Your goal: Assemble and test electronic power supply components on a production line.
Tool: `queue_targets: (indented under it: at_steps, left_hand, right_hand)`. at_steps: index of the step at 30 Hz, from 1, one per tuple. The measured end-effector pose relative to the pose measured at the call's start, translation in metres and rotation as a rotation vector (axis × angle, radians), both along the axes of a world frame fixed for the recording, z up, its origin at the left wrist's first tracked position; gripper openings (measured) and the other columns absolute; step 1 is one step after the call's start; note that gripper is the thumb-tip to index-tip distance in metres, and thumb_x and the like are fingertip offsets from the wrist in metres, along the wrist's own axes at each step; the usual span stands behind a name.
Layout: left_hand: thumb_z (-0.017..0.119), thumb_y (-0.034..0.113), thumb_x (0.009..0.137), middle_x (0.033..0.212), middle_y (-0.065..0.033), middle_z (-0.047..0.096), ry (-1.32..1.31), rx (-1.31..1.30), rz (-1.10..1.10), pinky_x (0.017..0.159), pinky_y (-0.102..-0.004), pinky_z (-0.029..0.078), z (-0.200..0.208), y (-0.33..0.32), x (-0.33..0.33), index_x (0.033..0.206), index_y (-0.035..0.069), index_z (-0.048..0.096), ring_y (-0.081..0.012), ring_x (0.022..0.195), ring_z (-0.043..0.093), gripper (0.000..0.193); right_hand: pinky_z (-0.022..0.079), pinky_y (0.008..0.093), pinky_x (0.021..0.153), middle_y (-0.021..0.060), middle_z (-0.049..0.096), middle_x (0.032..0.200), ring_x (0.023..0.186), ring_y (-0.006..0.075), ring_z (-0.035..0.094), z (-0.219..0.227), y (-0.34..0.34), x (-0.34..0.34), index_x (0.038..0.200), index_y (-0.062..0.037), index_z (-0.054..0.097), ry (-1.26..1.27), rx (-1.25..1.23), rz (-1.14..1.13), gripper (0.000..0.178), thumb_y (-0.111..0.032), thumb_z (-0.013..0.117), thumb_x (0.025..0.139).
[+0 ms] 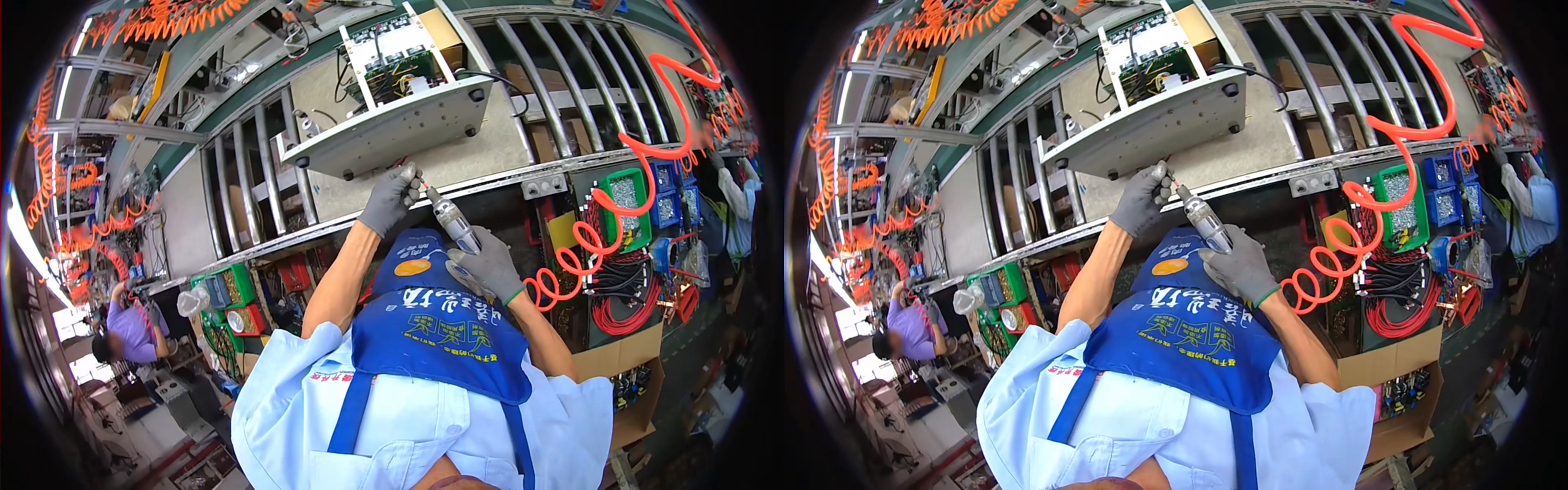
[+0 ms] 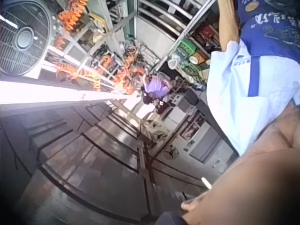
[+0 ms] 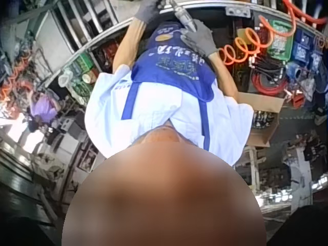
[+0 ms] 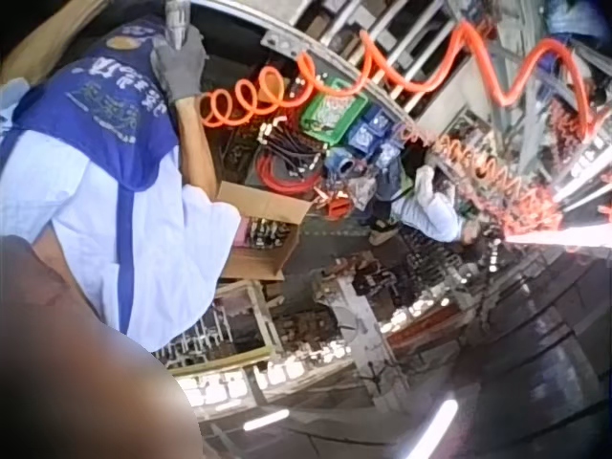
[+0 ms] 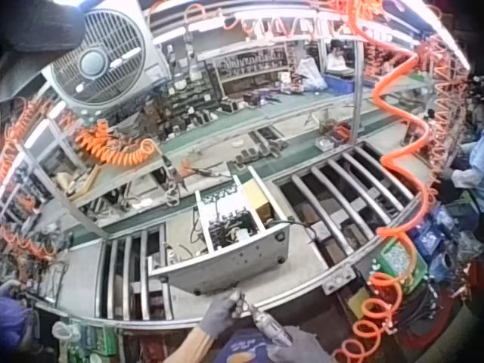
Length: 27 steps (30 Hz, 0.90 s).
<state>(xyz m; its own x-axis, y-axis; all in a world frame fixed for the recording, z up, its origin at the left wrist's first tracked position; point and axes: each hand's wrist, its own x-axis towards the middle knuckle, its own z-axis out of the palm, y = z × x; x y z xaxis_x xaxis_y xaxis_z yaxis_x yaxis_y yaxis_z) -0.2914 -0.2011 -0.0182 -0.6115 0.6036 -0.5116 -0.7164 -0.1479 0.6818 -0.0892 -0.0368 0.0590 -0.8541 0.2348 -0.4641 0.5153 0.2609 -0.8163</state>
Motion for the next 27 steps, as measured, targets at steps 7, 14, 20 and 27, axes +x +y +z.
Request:
queue_targets:
  at_steps: [7, 14, 20, 27]
  left_hand:
    - [0.064, 0.029, 0.098, 0.071, -0.0015, 0.063, 0.168, -0.027, -0.154, 0.046, -0.0203, 0.04, 0.002, -0.025, -0.011, 0.096, 0.003, 0.064, -0.0081, 0.055, 0.057, 0.026]
    - [0.067, 0.03, 0.095, 0.068, -0.0012, 0.061, 0.35, -0.36, -0.495, 0.042, -0.0181, 0.041, 0.019, -0.038, -0.048, 0.093, 0.004, 0.064, -0.0072, 0.05, 0.057, 0.027]
    - [0.06, 0.035, 0.097, 0.083, -0.0074, 0.069, 0.662, -0.67, -0.608, 0.049, -0.0241, 0.045, 0.054, -0.04, -0.054, 0.119, 0.004, 0.066, -0.0108, 0.061, 0.063, 0.038]
    - [0.06, 0.025, 0.097, 0.081, -0.0094, 0.069, 1.426, -0.81, -0.029, 0.07, -0.0316, 0.049, 0.096, -0.032, -0.135, 0.102, -0.001, 0.07, -0.018, 0.073, 0.063, 0.028]
  right_hand:
    - [0.052, 0.0362, 0.074, 0.0164, 0.068, 0.089, 0.081, 0.0247, 0.067, 0.0, -0.003, 0.005, 0.111, -0.0022, 0.061, -0.036, -0.166, 0.037, 0.05, -0.036, 0.077, 0.078]
    - [0.051, 0.0422, 0.078, 0.0197, 0.068, 0.089, 0.085, 0.034, 0.068, -0.022, -0.016, -0.006, 0.107, -0.0041, 0.062, 0.035, -0.047, 0.067, 0.047, -0.039, 0.074, 0.078]
    - [0.051, 0.0445, 0.08, 0.0224, 0.067, 0.094, 0.091, 0.038, 0.067, -0.061, -0.045, -0.045, 0.107, -0.0037, 0.062, 0.012, -0.072, -0.104, 0.047, -0.039, 0.072, 0.078]
    - [0.05, 0.0459, 0.084, 0.0221, 0.069, 0.097, 0.095, 0.0391, 0.066, -0.103, -0.061, -0.08, 0.104, -0.0029, 0.063, -0.019, -0.049, -0.181, 0.047, -0.041, 0.069, 0.078]
